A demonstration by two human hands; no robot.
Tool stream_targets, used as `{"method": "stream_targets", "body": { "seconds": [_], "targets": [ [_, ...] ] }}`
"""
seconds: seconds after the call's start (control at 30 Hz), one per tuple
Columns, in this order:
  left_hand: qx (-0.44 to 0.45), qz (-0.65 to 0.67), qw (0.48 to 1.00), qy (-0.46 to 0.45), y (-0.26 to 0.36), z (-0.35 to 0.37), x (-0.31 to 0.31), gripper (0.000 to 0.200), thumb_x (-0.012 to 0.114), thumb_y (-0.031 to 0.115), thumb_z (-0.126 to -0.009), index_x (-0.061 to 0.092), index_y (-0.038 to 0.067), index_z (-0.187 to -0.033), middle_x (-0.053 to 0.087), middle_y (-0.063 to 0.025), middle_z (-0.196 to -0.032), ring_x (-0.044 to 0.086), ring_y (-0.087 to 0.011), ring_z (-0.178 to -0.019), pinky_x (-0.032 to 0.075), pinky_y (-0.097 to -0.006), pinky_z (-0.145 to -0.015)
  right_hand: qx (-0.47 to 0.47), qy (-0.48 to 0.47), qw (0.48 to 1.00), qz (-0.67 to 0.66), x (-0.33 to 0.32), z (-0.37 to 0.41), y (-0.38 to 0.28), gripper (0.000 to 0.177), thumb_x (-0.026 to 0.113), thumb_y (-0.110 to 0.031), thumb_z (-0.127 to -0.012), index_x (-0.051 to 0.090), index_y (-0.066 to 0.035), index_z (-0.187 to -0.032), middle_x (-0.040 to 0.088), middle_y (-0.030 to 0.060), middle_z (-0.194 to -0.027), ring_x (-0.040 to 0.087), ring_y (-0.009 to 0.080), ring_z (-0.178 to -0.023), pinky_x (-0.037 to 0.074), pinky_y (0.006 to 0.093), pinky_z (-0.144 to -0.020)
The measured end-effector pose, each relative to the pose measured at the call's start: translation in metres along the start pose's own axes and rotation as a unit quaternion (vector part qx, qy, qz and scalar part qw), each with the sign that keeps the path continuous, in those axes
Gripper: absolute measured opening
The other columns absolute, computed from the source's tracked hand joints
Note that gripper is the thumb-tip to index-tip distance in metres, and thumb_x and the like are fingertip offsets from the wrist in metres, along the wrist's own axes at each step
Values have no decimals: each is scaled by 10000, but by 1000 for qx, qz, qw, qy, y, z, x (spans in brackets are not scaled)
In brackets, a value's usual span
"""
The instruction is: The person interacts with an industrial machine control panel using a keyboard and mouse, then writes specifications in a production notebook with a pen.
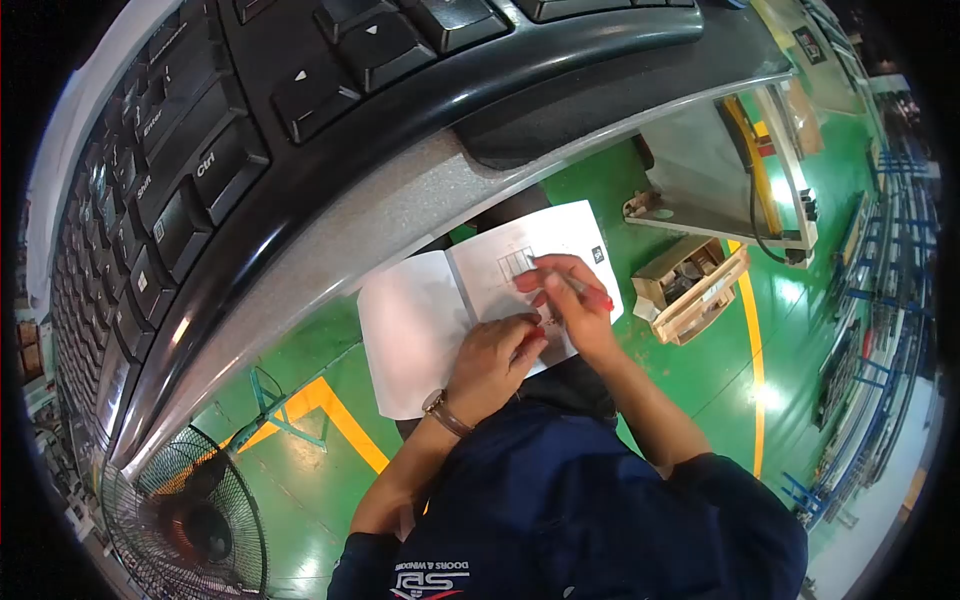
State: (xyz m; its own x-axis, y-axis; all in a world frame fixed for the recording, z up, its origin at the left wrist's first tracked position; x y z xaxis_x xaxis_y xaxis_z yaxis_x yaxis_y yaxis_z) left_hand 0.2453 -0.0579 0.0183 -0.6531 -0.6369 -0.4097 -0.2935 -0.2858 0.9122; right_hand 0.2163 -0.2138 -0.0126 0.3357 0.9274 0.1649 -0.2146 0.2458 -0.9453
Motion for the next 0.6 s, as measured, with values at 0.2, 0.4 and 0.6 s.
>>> {"method": "stream_targets", "body": {
  "seconds": [0.2, 0.4, 0.6],
  "targets": [
    [-150, 198, 966, 68, -15, 5, -9, 328, 560, 282, -1148, 717, -7, -1150, 765, -106, -831, 739, -207, -714, 553, -352, -641, 8, -55, 993, -106, 34, 23, -5, 255, 675, -126, -1083, 602, -1, -1293, 749, 227, -1277, 698, 275, -1239, 584, 427, -1055],
    [-221, 263, 937, 64, -26, 15, -20, 281, 639, 246, -1109, 758, -8, -1127, 778, -44, -875, 719, -109, -746, 565, -283, -678, 9, 1, 994, -113, 42, 21, -13, 182, 673, -28, -1057, 616, 7, -1226, 768, 221, -1192, 737, 263, -1117, 608, 417, -976],
    [-149, -75, 902, 399, -85, 66, -122, 452, 729, 303, -1047, 665, -9, -1368, 764, -164, -1275, 727, -254, -1154, 547, -393, -1004, -47, 171, 976, -123, -33, -15, -22, 301, 572, -55, -1002, 531, -44, -1301, 628, 78, -985, 649, 171, -849, 571, 335, -747]
  ]
}}
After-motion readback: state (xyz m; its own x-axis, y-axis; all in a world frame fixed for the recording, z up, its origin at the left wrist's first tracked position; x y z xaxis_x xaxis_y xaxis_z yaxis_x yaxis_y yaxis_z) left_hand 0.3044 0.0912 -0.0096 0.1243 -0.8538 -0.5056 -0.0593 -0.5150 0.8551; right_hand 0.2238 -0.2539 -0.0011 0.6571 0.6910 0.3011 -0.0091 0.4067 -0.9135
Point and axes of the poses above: each hand's wrist, its own z-axis away from the middle knuckle, its own x-axis out of the palm, y = z × x, the point moved 7 cm from there along -z, towards the middle knuckle
